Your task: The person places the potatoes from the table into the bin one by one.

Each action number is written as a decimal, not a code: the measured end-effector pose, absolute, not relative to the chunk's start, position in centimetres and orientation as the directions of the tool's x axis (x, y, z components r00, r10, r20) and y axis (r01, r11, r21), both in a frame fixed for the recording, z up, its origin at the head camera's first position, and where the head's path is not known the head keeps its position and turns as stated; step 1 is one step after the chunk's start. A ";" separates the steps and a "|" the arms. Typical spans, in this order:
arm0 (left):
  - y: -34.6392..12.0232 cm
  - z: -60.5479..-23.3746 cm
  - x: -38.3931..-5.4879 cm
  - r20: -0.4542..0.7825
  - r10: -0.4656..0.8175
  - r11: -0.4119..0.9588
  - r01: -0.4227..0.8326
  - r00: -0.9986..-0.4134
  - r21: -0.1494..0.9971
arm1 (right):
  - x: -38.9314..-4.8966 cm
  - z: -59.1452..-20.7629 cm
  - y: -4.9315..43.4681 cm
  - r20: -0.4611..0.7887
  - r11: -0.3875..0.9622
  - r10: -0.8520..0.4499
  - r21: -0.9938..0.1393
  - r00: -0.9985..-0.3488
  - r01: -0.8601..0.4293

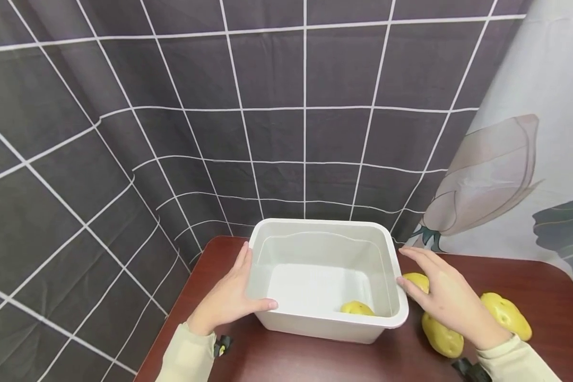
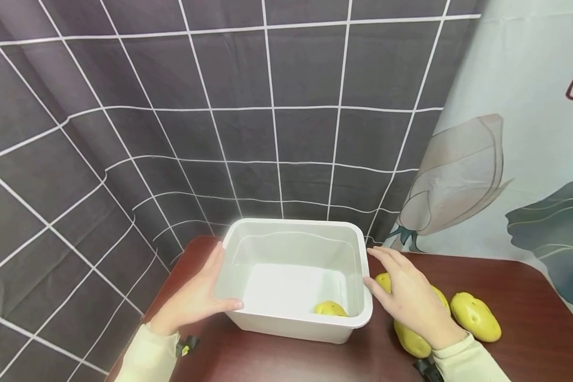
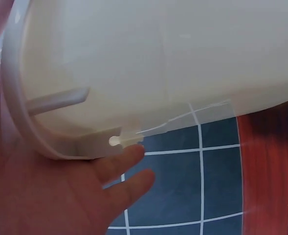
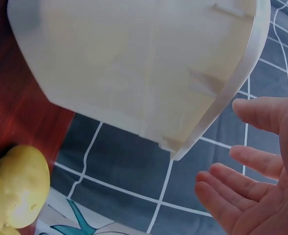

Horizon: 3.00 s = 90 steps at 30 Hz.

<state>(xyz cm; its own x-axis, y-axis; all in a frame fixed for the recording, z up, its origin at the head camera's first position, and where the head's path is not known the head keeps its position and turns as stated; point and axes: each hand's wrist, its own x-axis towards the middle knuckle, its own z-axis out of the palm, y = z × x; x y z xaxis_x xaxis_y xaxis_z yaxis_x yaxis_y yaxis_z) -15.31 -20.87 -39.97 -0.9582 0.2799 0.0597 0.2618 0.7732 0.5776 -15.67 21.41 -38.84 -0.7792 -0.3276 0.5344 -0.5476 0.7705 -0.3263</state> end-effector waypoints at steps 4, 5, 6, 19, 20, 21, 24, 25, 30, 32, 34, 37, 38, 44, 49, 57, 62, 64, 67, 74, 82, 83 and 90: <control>-20.7 -40.2 -15.4 0.101 0.268 0.789 0.278 -0.958 0.548 | -15.8 -39.0 22.0 0.526 0.783 -0.314 -0.328 -0.791 -0.529; -20.6 -40.2 -15.4 0.108 0.265 0.790 0.280 -0.958 0.545 | -15.8 -39.0 22.2 0.526 0.781 -0.313 -0.331 -0.791 -0.529; -20.6 -40.3 -15.4 0.112 0.265 0.792 0.282 -0.958 0.541 | -15.8 -39.1 22.3 0.523 0.783 -0.312 -0.331 -0.793 -0.527; -20.3 -40.5 -15.4 0.125 0.255 0.790 0.281 -0.959 0.546 | -15.5 -39.3 24.0 0.521 0.807 -0.280 -0.327 -0.807 -0.491; -20.3 -40.5 -15.4 0.124 0.255 0.788 0.281 -0.959 0.548 | -15.4 -39.4 24.1 0.519 0.809 -0.276 -0.329 -0.809 -0.487; -20.3 -40.5 -15.4 0.123 0.256 0.787 0.281 -0.959 0.549 | -15.3 -39.4 24.2 0.516 0.813 -0.274 -0.327 -0.812 -0.482; -20.4 -40.6 -15.4 0.114 0.255 0.794 0.275 -0.960 0.542 | -15.2 -39.5 24.5 0.504 0.814 -0.281 -0.326 -0.816 -0.481; -20.5 -40.7 -15.3 0.114 0.255 0.795 0.275 -0.960 0.540 | -15.2 -39.5 24.5 0.501 0.816 -0.282 -0.323 -0.818 -0.479; -20.8 -40.5 -15.4 0.139 0.249 0.801 0.284 -0.959 0.527 | -15.5 -39.6 24.5 0.495 0.818 -0.291 -0.314 -0.818 -0.481; -20.9 -40.4 -15.5 0.138 0.246 0.803 0.281 -0.959 0.526 | -15.6 -39.7 24.5 0.495 0.819 -0.291 -0.314 -0.818 -0.481; -20.9 -40.4 -15.4 0.129 0.241 0.805 0.273 -0.962 0.526 | -15.6 -39.7 24.6 0.495 0.822 -0.288 -0.311 -0.820 -0.476; -20.9 -40.4 -15.3 0.116 0.239 0.805 0.263 -0.964 0.532 | -15.4 -39.8 24.9 0.485 0.830 -0.274 -0.317 -0.831 -0.459; -20.9 -40.4 -15.2 0.115 0.239 0.803 0.263 -0.964 0.536 | -15.3 -39.8 25.0 0.479 0.832 -0.268 -0.322 -0.836 -0.452; -20.5 -40.6 -15.1 0.103 0.238 0.794 0.255 -0.966 0.551 | -14.6 -40.4 25.6 0.455 0.841 -0.244 -0.341 -0.857 -0.421; -20.5 -40.6 -15.0 0.097 0.233 0.796 0.247 -0.968 0.553 | -14.3 -40.8 25.9 0.458 0.842 -0.232 -0.347 -0.858 -0.413; -20.5 -40.4 -15.1 0.102 0.232 0.796 0.249 -0.967 0.551 | -14.0 -41.4 26.4 0.455 0.849 -0.212 -0.353 -0.865 -0.394; -20.5 -40.4 -15.2 0.114 0.240 0.793 0.263 -0.964 0.550 | -13.9 -41.9 26.5 0.457 0.855 -0.196 -0.353 -0.867 -0.380; -20.5 -40.4 -15.2 0.111 0.240 0.793 0.261 -0.964 0.550 | -13.8 -42.0 26.5 0.456 0.856 -0.189 -0.357 -0.870 -0.374; -20.5 -40.3 -15.2 0.103 0.236 0.794 0.253 -0.966 0.553 | -13.6 -42.4 26.5 0.453 0.857 -0.183 -0.362 -0.873 -0.367; -20.5 -40.4 -15.1 0.103 0.235 0.797 0.252 -0.966 0.549 | -13.3 -43.6 26.6 0.428 0.855 -0.164 -0.388 -0.889 -0.345; -20.5 -40.5 -15.2 0.115 0.236 0.791 0.259 -0.965 0.554 | -12.9 -44.3 26.8 0.411 0.845 -0.148 -0.420 -0.900 -0.331; -20.5 -40.5 -15.2 0.115 0.236 0.793 0.259 -0.965 0.552 | -12.9 -44.4 26.8 0.407 0.844 -0.147 -0.423 -0.902 -0.328; -20.5 -40.4 -15.2 0.111 0.238 0.794 0.259 -0.965 0.549 | -12.5 -45.2 27.0 0.402 0.843 -0.137 -0.433 -0.905 -0.320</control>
